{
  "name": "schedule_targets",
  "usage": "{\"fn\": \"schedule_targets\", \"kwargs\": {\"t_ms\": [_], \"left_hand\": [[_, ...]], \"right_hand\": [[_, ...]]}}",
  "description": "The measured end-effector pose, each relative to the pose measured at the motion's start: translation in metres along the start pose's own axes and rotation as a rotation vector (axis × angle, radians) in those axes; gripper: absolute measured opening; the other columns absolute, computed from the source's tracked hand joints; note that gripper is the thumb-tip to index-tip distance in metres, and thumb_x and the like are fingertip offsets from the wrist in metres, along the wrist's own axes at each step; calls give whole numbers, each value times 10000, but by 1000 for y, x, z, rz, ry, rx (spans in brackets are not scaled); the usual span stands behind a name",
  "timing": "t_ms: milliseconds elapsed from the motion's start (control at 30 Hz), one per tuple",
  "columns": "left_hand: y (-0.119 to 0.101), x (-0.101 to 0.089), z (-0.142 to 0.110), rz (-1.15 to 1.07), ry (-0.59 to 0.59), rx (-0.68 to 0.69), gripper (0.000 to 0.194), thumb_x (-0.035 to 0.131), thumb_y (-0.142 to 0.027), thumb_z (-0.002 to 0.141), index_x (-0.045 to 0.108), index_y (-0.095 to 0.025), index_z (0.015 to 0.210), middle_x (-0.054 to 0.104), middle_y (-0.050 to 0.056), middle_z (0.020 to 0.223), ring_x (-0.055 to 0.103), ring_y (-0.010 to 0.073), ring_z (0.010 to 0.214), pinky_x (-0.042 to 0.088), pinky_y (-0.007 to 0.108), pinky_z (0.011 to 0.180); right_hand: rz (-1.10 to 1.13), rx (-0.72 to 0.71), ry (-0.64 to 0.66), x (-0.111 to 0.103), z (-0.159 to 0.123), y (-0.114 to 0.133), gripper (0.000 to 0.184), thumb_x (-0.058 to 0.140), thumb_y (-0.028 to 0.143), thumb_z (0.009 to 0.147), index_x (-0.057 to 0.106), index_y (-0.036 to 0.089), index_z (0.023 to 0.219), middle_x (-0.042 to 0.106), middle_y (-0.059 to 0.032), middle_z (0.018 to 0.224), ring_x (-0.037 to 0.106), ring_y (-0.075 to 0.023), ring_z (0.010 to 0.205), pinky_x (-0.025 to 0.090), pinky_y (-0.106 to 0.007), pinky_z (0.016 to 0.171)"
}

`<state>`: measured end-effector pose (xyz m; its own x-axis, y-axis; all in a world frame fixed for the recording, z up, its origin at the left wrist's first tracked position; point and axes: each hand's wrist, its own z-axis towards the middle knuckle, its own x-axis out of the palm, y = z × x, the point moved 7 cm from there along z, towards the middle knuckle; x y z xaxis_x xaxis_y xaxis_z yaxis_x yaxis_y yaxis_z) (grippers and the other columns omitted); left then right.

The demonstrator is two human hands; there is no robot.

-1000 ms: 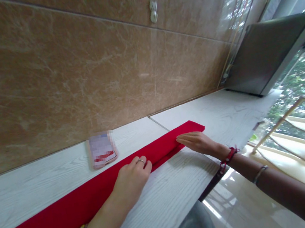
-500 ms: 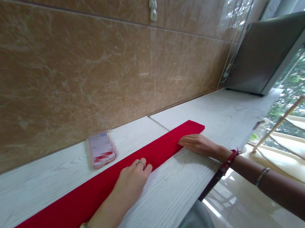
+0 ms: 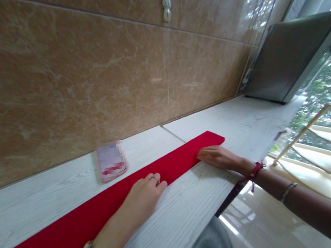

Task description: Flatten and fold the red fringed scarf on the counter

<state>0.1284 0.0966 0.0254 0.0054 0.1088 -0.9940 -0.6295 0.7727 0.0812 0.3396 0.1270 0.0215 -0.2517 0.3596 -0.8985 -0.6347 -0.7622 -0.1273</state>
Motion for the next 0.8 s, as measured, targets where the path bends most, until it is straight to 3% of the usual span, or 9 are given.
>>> {"fn": "schedule_targets", "kwargs": {"t_ms": [200,433,633,800], "left_hand": [[3,-1,1,-78,-17,30,281,434,-28,734,559,-176,938,562,67,996,521,199,940,434,344,814],[9,2,1,-309,-71,20,218,405,-60,770,535,-154,918,467,77,1270,383,150,1192,329,294,979],[10,11,4,-162,-155,-4,363,375,-139,866,403,-138,1228,487,99,1262,457,151,1138,362,319,951],[5,0,2,69,-142,29,278,463,-98,826,549,-163,1083,604,83,1066,563,198,959,466,323,769]], "right_hand": [[24,0,27,-3,3,1,258,362,238,901,602,163,958,635,-89,918,593,-161,817,488,-287,719],[-19,-4,114,-8,12,12,251,376,157,874,593,148,999,628,-99,959,579,-177,879,483,-308,750],[-28,-61,65,-2,31,28,250,373,186,888,597,162,998,641,-90,917,595,-154,826,483,-282,739],[-65,-93,36,-2,30,28,264,356,194,900,588,137,1012,648,-105,919,606,-166,813,491,-292,723]]}}
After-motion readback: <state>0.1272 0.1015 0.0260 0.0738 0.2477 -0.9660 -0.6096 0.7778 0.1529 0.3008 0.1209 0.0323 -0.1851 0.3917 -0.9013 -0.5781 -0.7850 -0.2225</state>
